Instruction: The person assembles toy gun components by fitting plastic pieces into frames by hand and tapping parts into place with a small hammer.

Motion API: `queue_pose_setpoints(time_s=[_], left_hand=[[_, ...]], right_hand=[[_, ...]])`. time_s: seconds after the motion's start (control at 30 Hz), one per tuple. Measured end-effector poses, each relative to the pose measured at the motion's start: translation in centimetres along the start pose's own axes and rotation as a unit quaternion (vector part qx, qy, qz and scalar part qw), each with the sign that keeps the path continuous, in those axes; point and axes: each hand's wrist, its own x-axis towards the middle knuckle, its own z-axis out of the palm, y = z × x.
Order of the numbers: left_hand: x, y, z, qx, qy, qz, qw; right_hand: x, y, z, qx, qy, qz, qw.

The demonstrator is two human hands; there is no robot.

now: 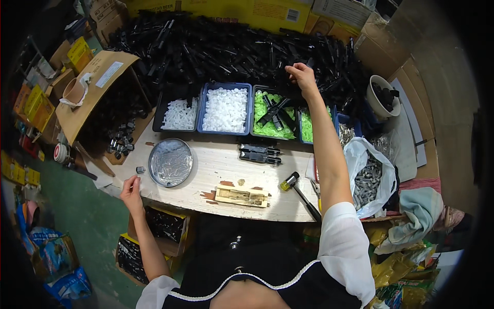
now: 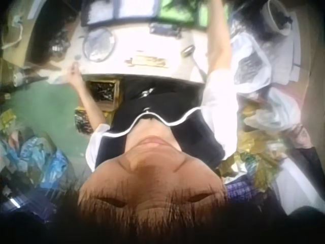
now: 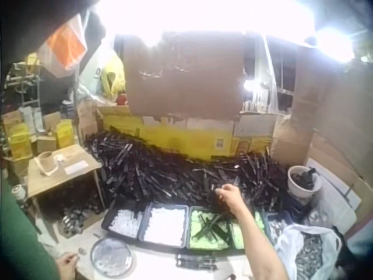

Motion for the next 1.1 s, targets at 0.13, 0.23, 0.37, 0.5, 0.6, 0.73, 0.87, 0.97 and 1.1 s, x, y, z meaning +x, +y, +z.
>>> queue_pose_setpoints(time_s=[0.13, 0.23, 0.37, 0.5, 0.6, 0.73, 0.87, 0.97, 1.1], left_hand=[[-0.4, 0.7, 1.2, -0.009, -0.020, 0.023, 0.999], [-0.4, 1.0, 1.5, -0.006, -0.021, 0.035, 0.999], [-0.7, 0.1, 0.4, 0.036, -0.034, 0.022, 0.999], [-1.0, 0.6, 1.0, 0.057, -0.014, 0.063, 0.996], [-1.2, -0.2, -0.3, 0.089, 0.002, 0.080, 0.993], [-1.7, -0.8, -2.3, 0.100, 0.039, 0.051, 0.993], [-1.7, -1.5, -3.1, 0.089, 0.055, 0.031, 0.994], [-1.3, -1.5, -1.9, 0.084, 0.048, 0.036, 0.995], [-1.3, -0.4, 0.0, 0.132, 0.016, 0.068, 0.989]], right_hand=[[-0.1, 0.1, 0.2, 0.007, 0.015, 0.003, 1.000], [-0.3, -0.2, 0.2, -0.046, 0.015, 0.029, 0.998], [-2.7, -1.5, 2.0, -0.293, -0.157, -0.089, 0.939], [-0.4, -0.3, 1.1, -0.298, -0.022, -0.205, 0.932], [2.6, 0.4, -0.4, -0.139, 0.088, -0.149, 0.975], [3.5, -1.3, -3.2, 0.135, 0.124, -0.093, 0.979], [3.2, -2.2, -5.3, 0.118, 0.180, -0.055, 0.975], [3.8, -0.9, -5.7, 0.027, 0.126, -0.075, 0.989], [3.2, -1.2, -1.1, -0.280, 0.054, -0.176, 0.942]])
